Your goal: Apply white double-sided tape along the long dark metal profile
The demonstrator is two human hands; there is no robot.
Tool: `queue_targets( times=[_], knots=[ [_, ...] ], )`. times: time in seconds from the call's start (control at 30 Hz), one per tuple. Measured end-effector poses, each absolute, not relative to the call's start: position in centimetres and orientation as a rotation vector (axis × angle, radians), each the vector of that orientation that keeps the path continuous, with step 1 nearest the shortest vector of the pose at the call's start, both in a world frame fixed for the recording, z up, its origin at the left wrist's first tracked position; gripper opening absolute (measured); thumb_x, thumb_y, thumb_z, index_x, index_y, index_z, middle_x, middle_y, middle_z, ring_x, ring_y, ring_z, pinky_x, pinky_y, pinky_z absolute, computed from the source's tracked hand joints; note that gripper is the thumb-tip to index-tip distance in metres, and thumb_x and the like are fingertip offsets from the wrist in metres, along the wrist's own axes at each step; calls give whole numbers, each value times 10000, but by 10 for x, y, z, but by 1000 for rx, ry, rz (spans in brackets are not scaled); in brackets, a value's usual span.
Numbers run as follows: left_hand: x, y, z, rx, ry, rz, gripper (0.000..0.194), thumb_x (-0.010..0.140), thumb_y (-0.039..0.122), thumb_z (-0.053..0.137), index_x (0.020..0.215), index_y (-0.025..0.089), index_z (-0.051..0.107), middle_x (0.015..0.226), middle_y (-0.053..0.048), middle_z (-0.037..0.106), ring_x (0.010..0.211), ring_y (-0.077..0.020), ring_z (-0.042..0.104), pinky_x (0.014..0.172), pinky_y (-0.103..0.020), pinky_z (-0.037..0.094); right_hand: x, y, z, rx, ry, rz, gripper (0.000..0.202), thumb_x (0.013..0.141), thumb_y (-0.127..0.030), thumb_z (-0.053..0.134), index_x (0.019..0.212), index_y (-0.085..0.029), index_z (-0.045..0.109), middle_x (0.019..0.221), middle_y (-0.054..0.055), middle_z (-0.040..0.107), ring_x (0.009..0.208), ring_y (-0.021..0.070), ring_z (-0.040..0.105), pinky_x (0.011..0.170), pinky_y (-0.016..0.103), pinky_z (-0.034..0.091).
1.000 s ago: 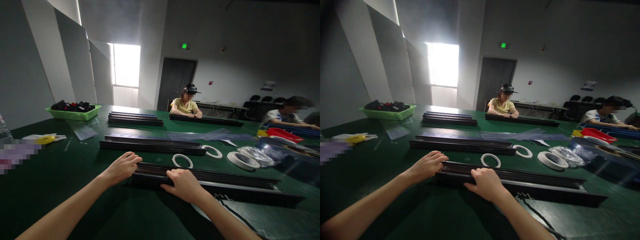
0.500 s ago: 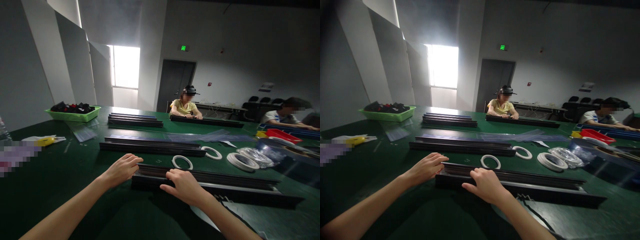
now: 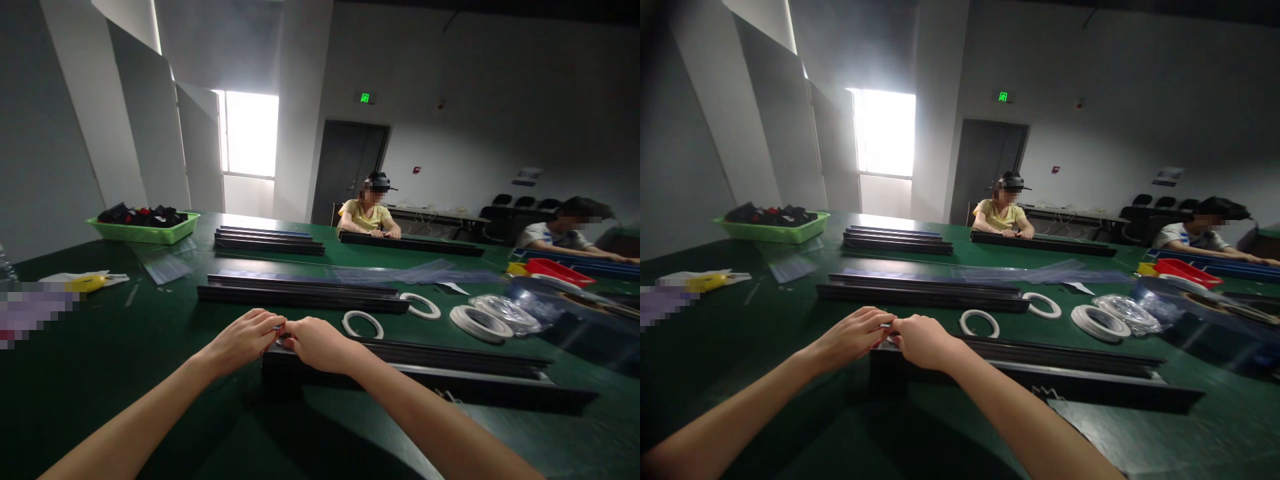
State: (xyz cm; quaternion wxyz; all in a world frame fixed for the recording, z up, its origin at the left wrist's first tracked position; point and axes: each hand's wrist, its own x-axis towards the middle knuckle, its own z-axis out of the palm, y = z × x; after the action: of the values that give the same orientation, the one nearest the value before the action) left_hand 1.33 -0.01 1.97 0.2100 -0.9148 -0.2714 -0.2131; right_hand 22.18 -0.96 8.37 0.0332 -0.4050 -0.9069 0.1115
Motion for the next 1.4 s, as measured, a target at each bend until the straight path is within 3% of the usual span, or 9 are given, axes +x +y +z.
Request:
queue_targets(
  times=[0.3, 0.57, 0.73, 0.83, 1.03, 1.4],
  knots=[
    [12, -2, 23, -2572, -805, -603, 208, 955, 174, 399, 1051, 173, 584, 1221, -87, 582, 1047, -198, 584, 923, -380, 502, 209, 5, 65, -1293, -2731, 358, 296, 828, -441, 597, 904, -178, 709, 824, 89, 709, 633, 163, 602, 523, 246, 329],
    [6, -3, 27, -2623, -868, -751, 205, 966, 205, 398, 998, 193, 600, 1144, -57, 612, 987, -178, 580, 891, -346, 464, 209, -1, 64, -1276, -2606, 338, 94, 792, -172, 561, 820, -165, 651, 751, 49, 682, 575, 115, 537, 522, 226, 295],
    [9, -7, 27, -2739, -971, -662, 271, 957, 406, 428, 952, 189, 591, 872, -29, 639, 815, -175, 597, 787, -335, 442, 225, -5, 62, -1242, -2492, 375, 105, 810, -161, 516, 864, -185, 602, 728, 23, 656, 601, 117, 537, 551, 219, 305],
    [20, -13, 23, -2825, -998, -500, 370, 859, 546, 541, 982, 199, 580, 920, -33, 647, 811, -197, 608, 764, -335, 444, 235, -9, 59, -1233, -2454, 456, 97, 817, -165, 519, 887, -189, 582, 750, 24, 665, 643, 128, 566, 586, 218, 331],
    [30, -19, 22, -3006, -1110, -341, 222, 870, 409, 588, 968, 210, 575, 1004, -39, 676, 925, -223, 636, 798, -322, 457, 252, -11, 54, -1277, -2400, 524, 97, 848, -262, 531, 800, -202, 591, 726, 14, 666, 641, 131, 567, 581, 223, 337],
    [2, -22, 44, -3194, -1283, -336, 121, 845, 338, 595, 848, 230, 647, 951, 1, 698, 871, -182, 655, 757, -256, 467, 277, -18, 65, -1312, -2426, 636, 197, 860, -271, 491, 761, -173, 630, 687, 12, 640, 610, 124, 532, 553, 230, 341]
  ],
)
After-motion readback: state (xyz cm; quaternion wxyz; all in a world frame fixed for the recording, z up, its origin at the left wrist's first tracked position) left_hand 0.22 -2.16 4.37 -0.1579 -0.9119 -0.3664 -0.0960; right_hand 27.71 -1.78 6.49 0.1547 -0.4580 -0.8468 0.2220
